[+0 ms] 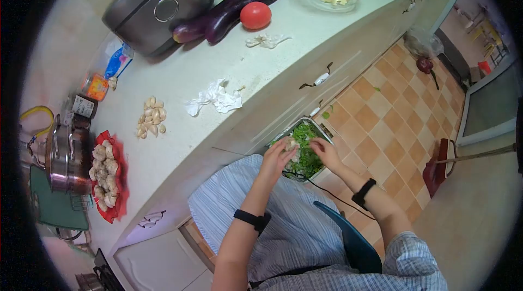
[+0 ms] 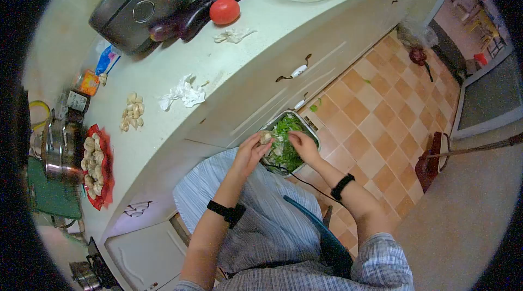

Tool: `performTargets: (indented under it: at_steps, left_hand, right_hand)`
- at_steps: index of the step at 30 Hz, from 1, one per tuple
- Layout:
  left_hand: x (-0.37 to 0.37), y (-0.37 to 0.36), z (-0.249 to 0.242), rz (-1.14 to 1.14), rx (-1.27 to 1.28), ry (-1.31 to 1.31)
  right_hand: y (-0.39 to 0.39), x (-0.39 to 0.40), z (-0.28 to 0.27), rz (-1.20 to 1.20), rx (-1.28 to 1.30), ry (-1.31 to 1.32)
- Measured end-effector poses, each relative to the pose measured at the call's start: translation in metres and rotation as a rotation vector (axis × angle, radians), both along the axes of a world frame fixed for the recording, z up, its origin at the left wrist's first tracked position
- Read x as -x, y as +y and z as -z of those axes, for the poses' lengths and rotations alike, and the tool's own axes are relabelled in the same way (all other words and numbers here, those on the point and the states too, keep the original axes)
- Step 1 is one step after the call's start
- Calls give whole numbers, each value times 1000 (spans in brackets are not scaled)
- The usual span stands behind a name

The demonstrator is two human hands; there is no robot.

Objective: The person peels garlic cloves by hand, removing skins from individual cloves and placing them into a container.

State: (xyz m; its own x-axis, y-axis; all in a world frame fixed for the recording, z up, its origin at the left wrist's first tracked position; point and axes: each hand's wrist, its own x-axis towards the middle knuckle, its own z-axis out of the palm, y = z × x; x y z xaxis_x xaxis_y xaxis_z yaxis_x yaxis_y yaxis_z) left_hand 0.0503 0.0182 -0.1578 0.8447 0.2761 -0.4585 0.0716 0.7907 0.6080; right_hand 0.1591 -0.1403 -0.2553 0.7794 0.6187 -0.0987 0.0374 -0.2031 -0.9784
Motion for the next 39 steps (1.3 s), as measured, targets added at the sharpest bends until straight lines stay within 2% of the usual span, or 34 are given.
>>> performTargets:
  at_steps: [5, 7, 8, 12, 14, 19, 27, 29, 30, 32, 34, 35, 39]
  left_hand:
    - [-1, 7, 10, -27, 7, 17]
    - [-2, 3, 5, -134, -93, 82]
    - [-2, 2, 2, -140, -86, 83]
    - [-4, 5, -3, -105, -145, 40]
    - [-3, 5, -4, -102, -161, 33]
    - [2, 10, -7, 4, -256, 91]
    - [-6, 2, -23, -30, -201, 8]
    - [-8, -8, -36, -59, -202, 12]
    - [-11, -14, -45, -93, -236, 34]
    - [-14, -16, -64, -134, -270, 39]
    - [-17, -15, -81, -174, -465, 15]
    - [-18, -14, -86, -181, -465, 3]
    - [-18, -14, -105, -212, -522, -67]
  right_hand:
    - [58, 6, -47, -77, -205, 149]
    - [65, 10, -57, -190, -304, 230]
    - [65, 14, -61, -221, -310, 318]
    - [68, 15, -77, -229, -255, 245]
    - [67, 14, -84, -227, -344, 371]
    - [59, 13, -93, -269, -320, 322]
    - [52, 13, -101, -208, -350, 383]
    - [51, 8, -99, -107, -609, 695]
    - [52, 5, -109, -115, -608, 690]
    - [51, -3, -132, -172, -456, 474]
    - [50, -5, -158, -201, -398, 392]
    - [50, -5, -170, -225, -343, 321]
    - [50, -7, -205, -268, -336, 320]
